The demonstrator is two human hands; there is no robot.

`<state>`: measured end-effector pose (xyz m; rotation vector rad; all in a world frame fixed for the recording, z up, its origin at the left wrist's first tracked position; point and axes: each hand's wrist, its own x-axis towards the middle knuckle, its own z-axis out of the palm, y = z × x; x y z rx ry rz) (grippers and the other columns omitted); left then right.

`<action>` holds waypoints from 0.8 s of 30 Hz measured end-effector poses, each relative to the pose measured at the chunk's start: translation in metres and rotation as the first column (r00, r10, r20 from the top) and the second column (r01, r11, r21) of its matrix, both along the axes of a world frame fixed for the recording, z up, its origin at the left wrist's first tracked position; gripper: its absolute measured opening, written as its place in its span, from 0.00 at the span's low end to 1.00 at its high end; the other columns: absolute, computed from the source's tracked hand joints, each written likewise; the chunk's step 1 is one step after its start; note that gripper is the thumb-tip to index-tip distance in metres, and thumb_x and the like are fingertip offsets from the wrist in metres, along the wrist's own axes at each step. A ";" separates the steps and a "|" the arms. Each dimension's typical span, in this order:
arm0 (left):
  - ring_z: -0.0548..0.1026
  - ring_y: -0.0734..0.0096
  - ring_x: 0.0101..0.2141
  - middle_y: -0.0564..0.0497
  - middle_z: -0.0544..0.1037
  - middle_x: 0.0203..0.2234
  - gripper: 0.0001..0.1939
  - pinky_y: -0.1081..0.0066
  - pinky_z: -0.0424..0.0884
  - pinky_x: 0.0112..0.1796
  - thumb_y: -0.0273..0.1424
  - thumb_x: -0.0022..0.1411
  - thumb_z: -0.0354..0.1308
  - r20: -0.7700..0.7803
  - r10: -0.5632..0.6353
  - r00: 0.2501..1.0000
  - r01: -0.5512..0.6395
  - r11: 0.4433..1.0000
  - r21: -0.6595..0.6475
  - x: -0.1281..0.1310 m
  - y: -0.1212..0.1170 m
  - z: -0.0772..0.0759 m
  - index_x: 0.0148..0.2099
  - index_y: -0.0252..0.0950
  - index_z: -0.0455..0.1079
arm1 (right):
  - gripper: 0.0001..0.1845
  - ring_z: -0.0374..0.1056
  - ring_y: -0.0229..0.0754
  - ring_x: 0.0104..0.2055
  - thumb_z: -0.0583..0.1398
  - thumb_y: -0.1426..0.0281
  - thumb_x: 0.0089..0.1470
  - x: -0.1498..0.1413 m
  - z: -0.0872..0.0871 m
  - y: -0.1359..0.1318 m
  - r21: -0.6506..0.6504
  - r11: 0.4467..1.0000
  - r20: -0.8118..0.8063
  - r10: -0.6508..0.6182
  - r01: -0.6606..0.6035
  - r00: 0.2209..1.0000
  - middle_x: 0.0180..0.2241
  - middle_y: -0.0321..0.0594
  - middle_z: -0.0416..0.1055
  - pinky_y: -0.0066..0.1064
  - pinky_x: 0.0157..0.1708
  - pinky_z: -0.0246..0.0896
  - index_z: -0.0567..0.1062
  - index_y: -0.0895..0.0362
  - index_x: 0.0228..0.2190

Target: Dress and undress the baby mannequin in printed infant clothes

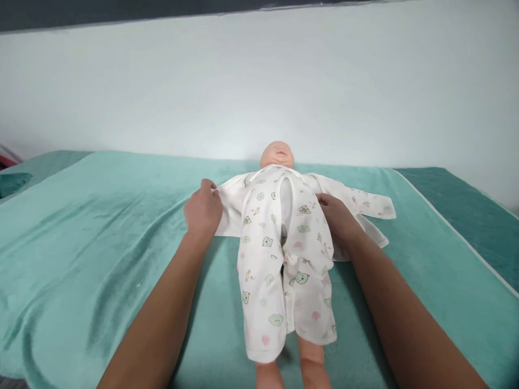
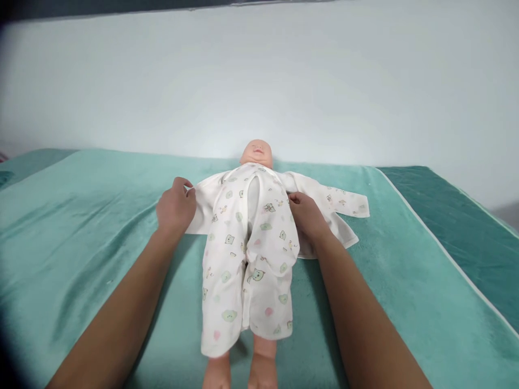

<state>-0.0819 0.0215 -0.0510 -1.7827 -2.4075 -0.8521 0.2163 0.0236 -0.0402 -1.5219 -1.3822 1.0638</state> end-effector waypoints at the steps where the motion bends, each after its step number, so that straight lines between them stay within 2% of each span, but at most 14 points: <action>1: 0.76 0.51 0.34 0.44 0.79 0.30 0.09 0.61 0.65 0.32 0.34 0.68 0.45 0.000 0.016 1.000 -0.016 1.000 -0.001 -0.003 -0.001 0.000 0.47 0.43 0.64 | 0.09 0.72 0.48 0.34 0.65 0.65 0.43 -0.001 0.001 -0.001 0.004 1.000 0.010 0.022 -0.023 1.000 0.32 0.41 0.79 0.34 0.28 0.65 0.76 0.54 0.30; 5: 0.75 0.47 0.43 0.39 0.78 0.42 0.12 0.56 0.68 0.36 0.29 0.66 0.45 -0.097 -0.008 0.995 0.013 0.999 0.050 -0.002 -0.005 -0.001 0.49 0.41 0.67 | 0.08 0.72 0.50 0.34 0.63 0.71 0.41 -0.007 0.010 -0.006 0.043 0.997 0.033 0.064 -0.065 0.997 0.34 0.42 0.80 0.37 0.31 0.67 0.77 0.54 0.29; 8: 0.71 0.47 0.50 0.38 0.75 0.47 0.16 0.52 0.69 0.45 0.24 0.64 0.45 -0.147 -0.114 0.983 0.138 0.976 0.170 0.011 -0.006 -0.001 0.49 0.39 0.69 | 0.07 0.71 0.48 0.33 0.63 0.72 0.43 -0.009 0.013 -0.009 0.069 0.996 0.018 0.047 -0.048 0.999 0.33 0.42 0.79 0.37 0.30 0.67 0.77 0.54 0.29; 10: 0.71 0.52 0.49 0.41 0.76 0.44 0.15 0.55 0.70 0.47 0.24 0.65 0.46 -0.053 -0.261 0.964 0.266 0.939 0.217 0.021 -0.005 0.000 0.47 0.39 0.71 | 0.08 0.70 0.47 0.33 0.64 0.72 0.42 -0.009 0.012 -0.008 0.079 0.997 -0.001 0.006 -0.005 1.000 0.32 0.41 0.78 0.36 0.30 0.66 0.75 0.53 0.29; 12: 0.74 0.58 0.44 0.45 0.78 0.41 0.11 0.58 0.71 0.47 0.27 0.65 0.49 0.119 -0.405 0.906 0.375 0.902 0.214 0.029 -0.005 0.000 0.45 0.40 0.72 | 0.08 0.70 0.46 0.31 0.65 0.70 0.43 -0.008 0.008 -0.007 0.056 0.998 -0.060 -0.034 0.037 0.998 0.31 0.39 0.78 0.34 0.28 0.66 0.74 0.52 0.30; 14: 0.76 0.62 0.41 0.48 0.80 0.40 0.09 0.61 0.72 0.45 0.31 0.64 0.52 0.332 -0.457 0.825 0.415 0.889 0.191 0.033 -0.004 0.000 0.45 0.40 0.72 | 0.08 0.69 0.44 0.29 0.66 0.67 0.45 -0.006 0.005 -0.005 0.014 0.999 -0.145 -0.048 0.050 0.988 0.29 0.38 0.77 0.33 0.26 0.64 0.73 0.52 0.30; 16: 0.77 0.64 0.40 0.49 0.80 0.41 0.09 0.63 0.73 0.43 0.35 0.64 0.55 0.515 -0.430 0.741 0.401 0.899 0.174 0.034 -0.003 0.000 0.44 0.40 0.71 | 0.08 0.69 0.43 0.28 0.66 0.64 0.46 -0.006 0.004 -0.005 -0.019 0.999 -0.198 -0.030 0.026 0.980 0.27 0.37 0.76 0.34 0.26 0.64 0.74 0.52 0.30; 19: 0.77 0.67 0.35 0.48 0.80 0.39 0.09 0.68 0.73 0.34 0.37 0.62 0.57 0.681 -0.366 0.634 0.396 0.910 0.121 0.035 -0.004 0.000 0.44 0.39 0.69 | 0.09 0.72 0.45 0.29 0.66 0.66 0.45 -0.006 0.003 -0.005 -0.034 0.999 -0.205 0.015 -0.023 0.979 0.28 0.39 0.78 0.35 0.29 0.67 0.77 0.54 0.31; 24: 0.72 0.70 0.25 0.50 0.79 0.31 0.15 0.71 0.67 0.23 0.41 0.61 0.61 0.885 -0.108 0.453 0.385 0.919 -0.085 0.045 -0.014 0.007 0.46 0.40 0.70 | 0.11 0.74 0.49 0.33 0.67 0.66 0.44 -0.002 0.002 -0.003 -0.078 0.980 -0.245 0.160 -0.184 0.956 0.31 0.43 0.80 0.36 0.30 0.70 0.80 0.56 0.33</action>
